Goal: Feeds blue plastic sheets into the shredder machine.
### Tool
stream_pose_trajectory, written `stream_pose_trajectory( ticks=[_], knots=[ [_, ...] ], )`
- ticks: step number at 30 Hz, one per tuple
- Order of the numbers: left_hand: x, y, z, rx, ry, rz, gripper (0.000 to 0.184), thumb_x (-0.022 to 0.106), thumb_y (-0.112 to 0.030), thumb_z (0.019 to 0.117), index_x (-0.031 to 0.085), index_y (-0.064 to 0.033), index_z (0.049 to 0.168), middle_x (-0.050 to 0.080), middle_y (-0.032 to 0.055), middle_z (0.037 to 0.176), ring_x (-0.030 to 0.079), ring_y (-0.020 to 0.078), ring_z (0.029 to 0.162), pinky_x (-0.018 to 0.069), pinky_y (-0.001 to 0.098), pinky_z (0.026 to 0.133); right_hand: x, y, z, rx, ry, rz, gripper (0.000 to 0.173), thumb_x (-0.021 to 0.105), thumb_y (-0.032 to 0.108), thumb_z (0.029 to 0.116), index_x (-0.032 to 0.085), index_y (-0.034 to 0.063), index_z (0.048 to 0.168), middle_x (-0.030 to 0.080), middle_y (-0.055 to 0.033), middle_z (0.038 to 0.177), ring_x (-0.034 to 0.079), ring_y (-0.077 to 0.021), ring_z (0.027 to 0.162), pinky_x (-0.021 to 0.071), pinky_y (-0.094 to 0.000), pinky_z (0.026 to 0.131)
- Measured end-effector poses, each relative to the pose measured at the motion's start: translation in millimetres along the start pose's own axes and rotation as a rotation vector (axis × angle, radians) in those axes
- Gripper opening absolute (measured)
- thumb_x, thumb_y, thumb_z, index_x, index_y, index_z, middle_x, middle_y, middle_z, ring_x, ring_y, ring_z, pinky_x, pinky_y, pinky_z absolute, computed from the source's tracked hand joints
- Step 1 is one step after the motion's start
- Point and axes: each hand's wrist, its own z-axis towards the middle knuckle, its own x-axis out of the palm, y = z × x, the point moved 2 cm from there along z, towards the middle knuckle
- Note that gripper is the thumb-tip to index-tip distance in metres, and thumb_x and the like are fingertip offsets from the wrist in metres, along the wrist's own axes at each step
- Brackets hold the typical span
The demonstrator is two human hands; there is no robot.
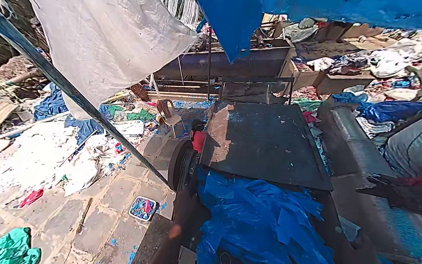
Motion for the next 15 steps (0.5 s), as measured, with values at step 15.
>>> stream_pose_trajectory(
  ticks=[15],
  knots=[
    [4,1,3,0.005,-0.008,-0.014,0.058,0.061,-0.044,0.0968,0.051,-0.0115,0.143,0.070,0.0134,0.121,0.069,0.0320,0.112,0.0555,0.0562,0.093,-2,-9,10,-0.043,0.030,-0.024,0.081,0.062,0.040,0.0997,0.027,-0.0021,0.159,0.056,-0.0306,0.137,0.062,-0.0387,0.115,0.0511,-0.0554,0.095]
  ],
)
